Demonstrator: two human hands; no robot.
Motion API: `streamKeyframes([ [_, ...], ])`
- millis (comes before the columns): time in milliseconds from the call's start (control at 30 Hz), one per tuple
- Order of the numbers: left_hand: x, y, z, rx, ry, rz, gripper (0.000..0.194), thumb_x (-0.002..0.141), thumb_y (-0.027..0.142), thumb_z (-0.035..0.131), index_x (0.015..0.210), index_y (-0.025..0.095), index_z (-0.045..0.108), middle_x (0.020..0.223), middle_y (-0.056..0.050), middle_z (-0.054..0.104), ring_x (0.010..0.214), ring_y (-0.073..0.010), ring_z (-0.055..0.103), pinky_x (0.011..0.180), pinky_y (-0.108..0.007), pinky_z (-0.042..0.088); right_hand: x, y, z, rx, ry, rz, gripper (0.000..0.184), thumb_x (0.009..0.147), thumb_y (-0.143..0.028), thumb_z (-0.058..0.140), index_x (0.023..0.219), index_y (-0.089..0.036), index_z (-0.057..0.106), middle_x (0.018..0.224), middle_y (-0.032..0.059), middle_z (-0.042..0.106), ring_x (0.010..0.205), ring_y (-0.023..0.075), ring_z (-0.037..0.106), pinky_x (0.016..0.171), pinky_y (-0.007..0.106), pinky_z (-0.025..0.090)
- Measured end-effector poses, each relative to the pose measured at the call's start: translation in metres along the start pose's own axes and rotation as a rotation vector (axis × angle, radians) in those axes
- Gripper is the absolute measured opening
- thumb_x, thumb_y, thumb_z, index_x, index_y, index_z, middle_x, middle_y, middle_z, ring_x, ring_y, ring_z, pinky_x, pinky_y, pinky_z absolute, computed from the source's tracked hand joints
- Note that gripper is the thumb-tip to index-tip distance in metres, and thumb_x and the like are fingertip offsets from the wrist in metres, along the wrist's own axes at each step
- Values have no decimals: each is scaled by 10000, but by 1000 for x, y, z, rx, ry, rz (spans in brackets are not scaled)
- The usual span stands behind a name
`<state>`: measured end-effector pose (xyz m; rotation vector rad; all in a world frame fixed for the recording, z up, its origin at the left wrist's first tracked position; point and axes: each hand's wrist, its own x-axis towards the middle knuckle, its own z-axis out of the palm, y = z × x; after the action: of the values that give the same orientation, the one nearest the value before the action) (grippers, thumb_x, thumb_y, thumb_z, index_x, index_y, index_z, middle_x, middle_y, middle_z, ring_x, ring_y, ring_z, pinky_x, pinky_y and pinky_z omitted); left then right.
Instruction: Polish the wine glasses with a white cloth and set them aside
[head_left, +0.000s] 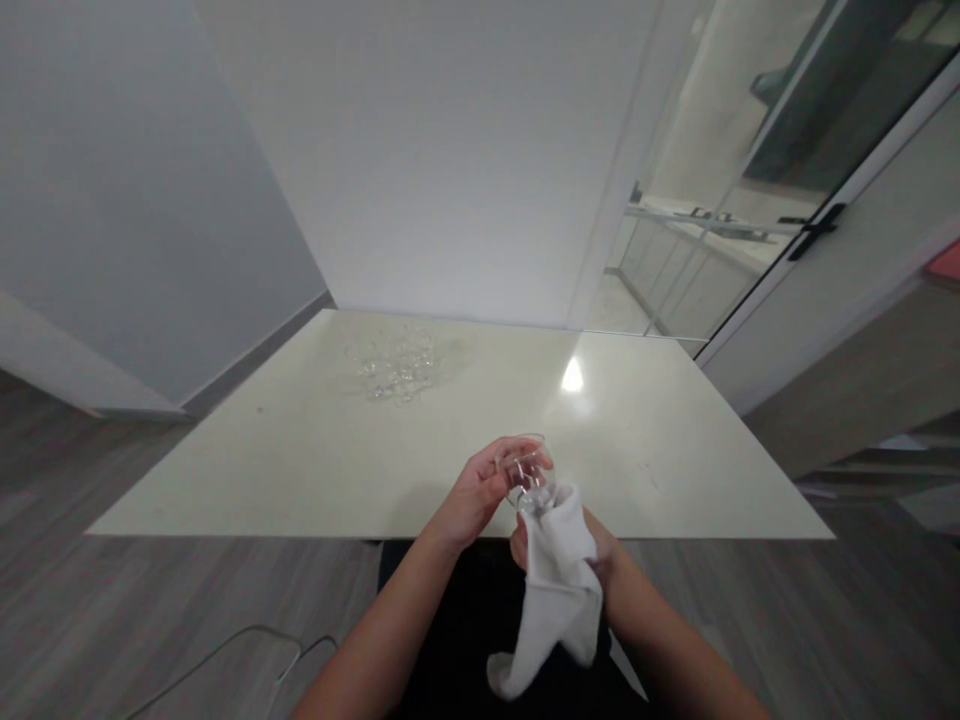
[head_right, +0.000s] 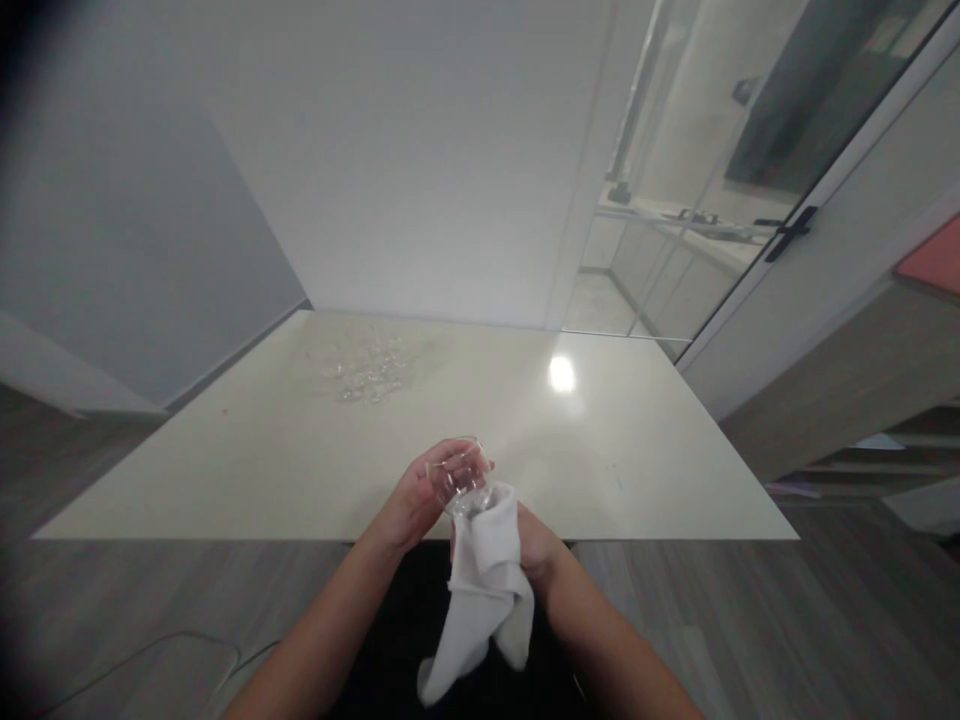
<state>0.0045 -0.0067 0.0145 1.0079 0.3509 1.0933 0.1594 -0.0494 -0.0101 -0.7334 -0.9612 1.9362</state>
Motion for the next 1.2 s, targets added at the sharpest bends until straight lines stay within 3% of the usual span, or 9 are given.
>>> streamKeyframes([
  [133, 5, 1, 2, -11, 62, 9, 619, 701, 489, 765, 1185, 141, 599, 1039, -129, 675, 887, -212, 624, 782, -302, 467, 11, -3, 9, -176, 111, -165, 205, 717, -237, 722, 899, -172, 653, 777, -5, 659, 666, 111, 548, 644, 217, 439],
  [233, 5, 1, 1, -3, 89, 11, 610, 656, 419, 818, 1155, 159, 582, 930, -81, 677, 808, -182, 620, 729, -275, 461, 17, -6, 13, -345, 76, -196, 174, 742, -194, 694, 910, -160, 666, 802, 0, 664, 728, 119, 549, 687, 218, 440],
  [533, 3, 12, 7, 56, -62, 7, 692, 635, 574, 778, 1130, 130, 585, 939, -118, 679, 835, -220, 616, 748, -310, 468, 9, -3, 20, -79, 86, -131, 229, 699, -299, 738, 882, -195, 646, 788, -12, 648, 648, 108, 535, 610, 216, 444],
  [700, 7, 9, 6, 198, 260, 110, 530, 685, 385, 803, 1134, 183, 608, 1049, -85, 654, 871, -170, 591, 756, -263, 455, 15, -11, 21, -352, 175, -274, 151, 730, -232, 708, 860, -168, 667, 796, 3, 671, 730, 131, 565, 707, 242, 459],
  [800, 5, 7, 5, 190, 220, 103, 530, 688, 445, 794, 1105, 164, 629, 981, -88, 670, 817, -167, 591, 750, -277, 456, 12, -8, 17, -113, 144, -143, 208, 695, -325, 739, 796, -167, 650, 703, -2, 656, 629, 124, 558, 625, 242, 463],
  [933, 4, 7, 7, 72, 1, 26, 719, 652, 580, 770, 1199, 143, 607, 1060, -139, 665, 915, -229, 606, 816, -330, 462, 5, -4, 12, 121, -119, 110, 330, 656, -463, 746, 655, -158, 619, 566, 8, 611, 491, 125, 531, 488, 241, 432],
  [1000, 5, 6, 8, 85, 23, 24, 680, 687, 541, 761, 1221, 152, 598, 1091, -137, 652, 947, -226, 599, 822, -320, 461, 7, -5, 11, 66, -37, 34, 264, 667, -387, 759, 712, -154, 644, 615, 3, 634, 530, 114, 548, 514, 220, 437],
  [1100, 9, 3, 6, 179, 206, 28, 549, 697, 395, 792, 1174, 185, 620, 1034, -78, 643, 878, -170, 588, 761, -264, 458, 15, -3, 14, -31, 189, -102, 234, 683, -280, 760, 864, -177, 653, 716, -13, 664, 643, 116, 581, 631, 221, 464],
  [1200, 9, -1, 2, 216, 276, -30, 486, 699, 343, 792, 1133, 190, 634, 956, -46, 630, 821, -144, 576, 728, -241, 449, 19, 5, 17, 40, 193, -55, 271, 709, -386, 729, 844, -173, 629, 685, -1, 651, 642, 141, 580, 649, 260, 470],
])
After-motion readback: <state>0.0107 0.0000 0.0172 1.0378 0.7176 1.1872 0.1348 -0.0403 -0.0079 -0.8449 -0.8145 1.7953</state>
